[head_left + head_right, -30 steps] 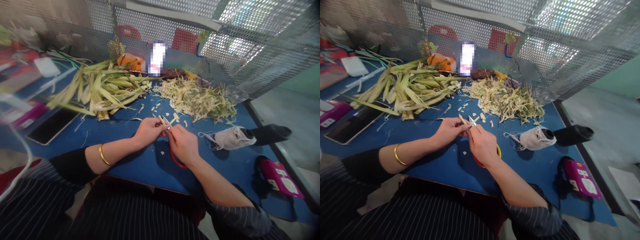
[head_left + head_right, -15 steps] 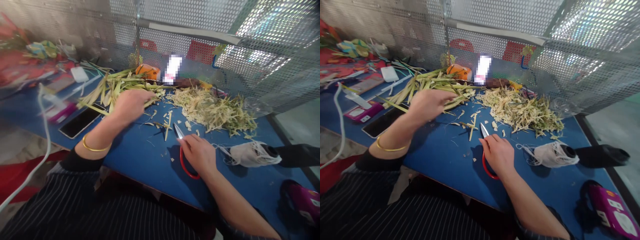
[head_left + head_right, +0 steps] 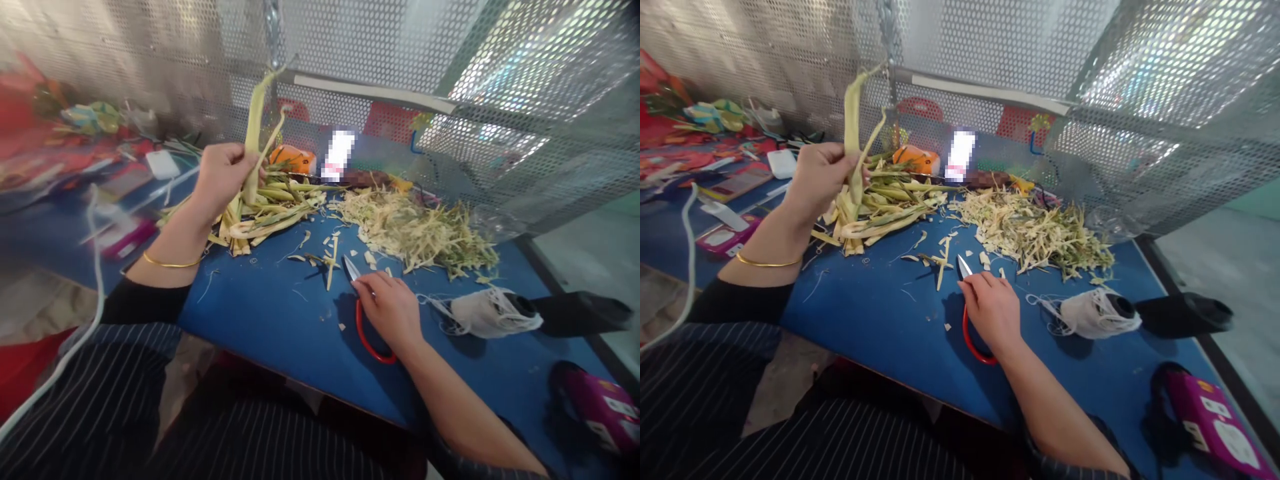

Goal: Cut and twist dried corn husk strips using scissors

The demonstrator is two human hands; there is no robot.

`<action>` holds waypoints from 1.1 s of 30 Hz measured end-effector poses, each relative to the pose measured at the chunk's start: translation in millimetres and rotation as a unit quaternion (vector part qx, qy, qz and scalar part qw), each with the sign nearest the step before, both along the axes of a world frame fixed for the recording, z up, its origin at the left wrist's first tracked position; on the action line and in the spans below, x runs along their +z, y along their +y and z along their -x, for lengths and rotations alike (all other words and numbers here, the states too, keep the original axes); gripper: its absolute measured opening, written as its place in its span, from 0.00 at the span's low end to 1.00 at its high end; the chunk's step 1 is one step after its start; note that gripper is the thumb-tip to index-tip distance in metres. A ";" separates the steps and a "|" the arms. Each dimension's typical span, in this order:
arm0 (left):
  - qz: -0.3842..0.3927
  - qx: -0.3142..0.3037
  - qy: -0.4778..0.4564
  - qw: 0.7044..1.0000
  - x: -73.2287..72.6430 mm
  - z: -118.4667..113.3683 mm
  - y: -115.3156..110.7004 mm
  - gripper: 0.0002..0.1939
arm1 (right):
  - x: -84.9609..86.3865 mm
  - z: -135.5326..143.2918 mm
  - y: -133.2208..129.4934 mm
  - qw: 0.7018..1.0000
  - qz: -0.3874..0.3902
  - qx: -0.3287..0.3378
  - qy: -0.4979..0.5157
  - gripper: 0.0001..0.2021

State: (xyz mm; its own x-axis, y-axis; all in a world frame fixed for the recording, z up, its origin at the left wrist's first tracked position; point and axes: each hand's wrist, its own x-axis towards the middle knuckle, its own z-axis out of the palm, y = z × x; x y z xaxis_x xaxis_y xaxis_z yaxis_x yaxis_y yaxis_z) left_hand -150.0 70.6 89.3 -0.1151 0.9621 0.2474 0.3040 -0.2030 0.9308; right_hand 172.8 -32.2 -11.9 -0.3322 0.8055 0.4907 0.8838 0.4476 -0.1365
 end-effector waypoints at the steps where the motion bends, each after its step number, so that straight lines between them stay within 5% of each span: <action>1: -0.026 -0.036 -0.056 0.997 4.0 -11.4 -4.8 0.18 | 0.4 -0.3 0.6 1.000 -0.003 -0.002 0.024 0.10; 7: 0.091 -0.175 -0.265 0.944 -6.8 -98.7 -29.2 0.08 | 16.6 4.5 2.2 0.969 0.031 0.019 0.243 0.08; 13: 0.154 -0.159 -0.282 0.934 -40.3 -152.0 -47.2 0.09 | 43.5 27.4 6.9 0.919 0.088 0.012 0.384 0.11; 17: 0.115 -0.141 -0.244 0.953 -55.4 -158.1 -53.0 0.10 | 36.3 41.0 13.0 0.920 0.097 -0.012 0.380 0.07; 22: 0.172 -0.219 -0.286 0.917 -62.7 -150.4 -51.9 0.13 | 20.2 39.0 20.0 0.845 0.148 0.005 0.513 0.08; 27: 0.215 -0.290 -0.302 0.882 -60.2 -142.4 -47.6 0.14 | 24.3 29.8 22.3 0.790 0.169 0.024 0.589 0.08; 33: 0.165 -0.266 -0.254 0.915 -55.5 -144.5 -51.7 0.10 | 29.5 26.8 21.1 0.765 0.171 0.039 0.619 0.08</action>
State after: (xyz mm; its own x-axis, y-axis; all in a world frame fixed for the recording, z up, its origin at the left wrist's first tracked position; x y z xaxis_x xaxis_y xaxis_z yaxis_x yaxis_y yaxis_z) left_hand -5.5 18.9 33.8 0.3716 0.9281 -0.0225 -0.2445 0.1212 0.9620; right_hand 146.0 -11.1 17.6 0.1632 0.9585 0.2336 -0.0461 0.2439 -0.9687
